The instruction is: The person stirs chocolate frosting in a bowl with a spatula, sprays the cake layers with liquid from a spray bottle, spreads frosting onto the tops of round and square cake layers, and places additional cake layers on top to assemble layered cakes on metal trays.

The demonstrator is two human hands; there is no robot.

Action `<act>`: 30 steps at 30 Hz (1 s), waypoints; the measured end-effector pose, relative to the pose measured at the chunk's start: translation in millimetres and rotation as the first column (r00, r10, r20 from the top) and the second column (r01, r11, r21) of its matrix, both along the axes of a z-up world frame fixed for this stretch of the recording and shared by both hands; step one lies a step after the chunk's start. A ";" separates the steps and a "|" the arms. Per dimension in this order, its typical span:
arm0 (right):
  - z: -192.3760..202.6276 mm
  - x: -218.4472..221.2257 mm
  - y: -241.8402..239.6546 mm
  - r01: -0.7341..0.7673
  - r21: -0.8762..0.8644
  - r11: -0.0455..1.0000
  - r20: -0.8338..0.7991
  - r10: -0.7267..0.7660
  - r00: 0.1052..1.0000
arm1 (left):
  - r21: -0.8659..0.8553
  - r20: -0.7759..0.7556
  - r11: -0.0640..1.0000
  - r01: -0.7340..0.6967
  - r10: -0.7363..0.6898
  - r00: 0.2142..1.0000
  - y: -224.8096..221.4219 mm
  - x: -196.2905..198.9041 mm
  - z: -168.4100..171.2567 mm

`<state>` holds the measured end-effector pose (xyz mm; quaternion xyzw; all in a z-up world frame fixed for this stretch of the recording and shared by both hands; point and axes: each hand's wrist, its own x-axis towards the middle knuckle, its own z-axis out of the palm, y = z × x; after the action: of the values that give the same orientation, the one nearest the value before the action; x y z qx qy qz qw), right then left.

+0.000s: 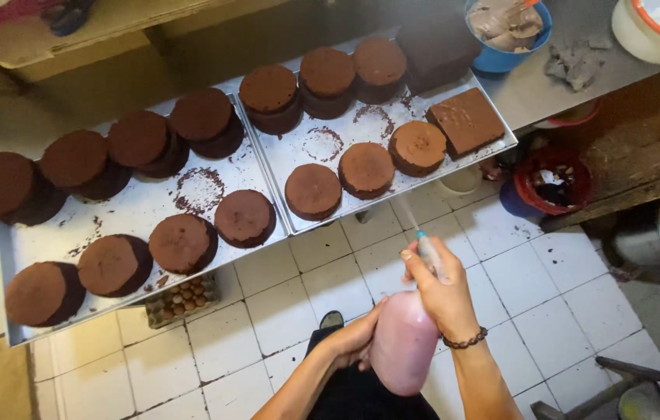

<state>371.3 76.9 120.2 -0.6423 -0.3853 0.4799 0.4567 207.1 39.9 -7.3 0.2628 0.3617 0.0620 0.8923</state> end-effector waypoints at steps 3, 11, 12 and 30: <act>9.2 -6.6 8.7 -0.014 -0.053 0.998 -0.001 0.014 1.000 | -0.022 0.026 1.000 -0.003 0.003 1.000 1.9 0.0 -0.6; 1.8 -13.5 10.5 -0.063 -0.127 0.990 0.090 0.075 0.993 | -0.116 0.044 0.993 -0.025 0.030 0.999 2.5 -8.9 -7.3; 5.3 -15.3 9.9 -0.094 -0.123 0.988 0.072 0.104 0.992 | -0.109 0.069 0.994 -0.013 0.021 0.997 -0.2 -9.1 -7.7; -15.8 131.9 -2.5 -0.161 -0.017 0.987 -0.132 0.157 0.979 | 0.039 0.044 0.995 -0.097 0.095 0.995 -28.1 128.5 -14.2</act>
<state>503.2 74.4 104.3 -0.5828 -0.3981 0.5611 0.4324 335.6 11.8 -21.4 0.2620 0.3537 0.1177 0.8902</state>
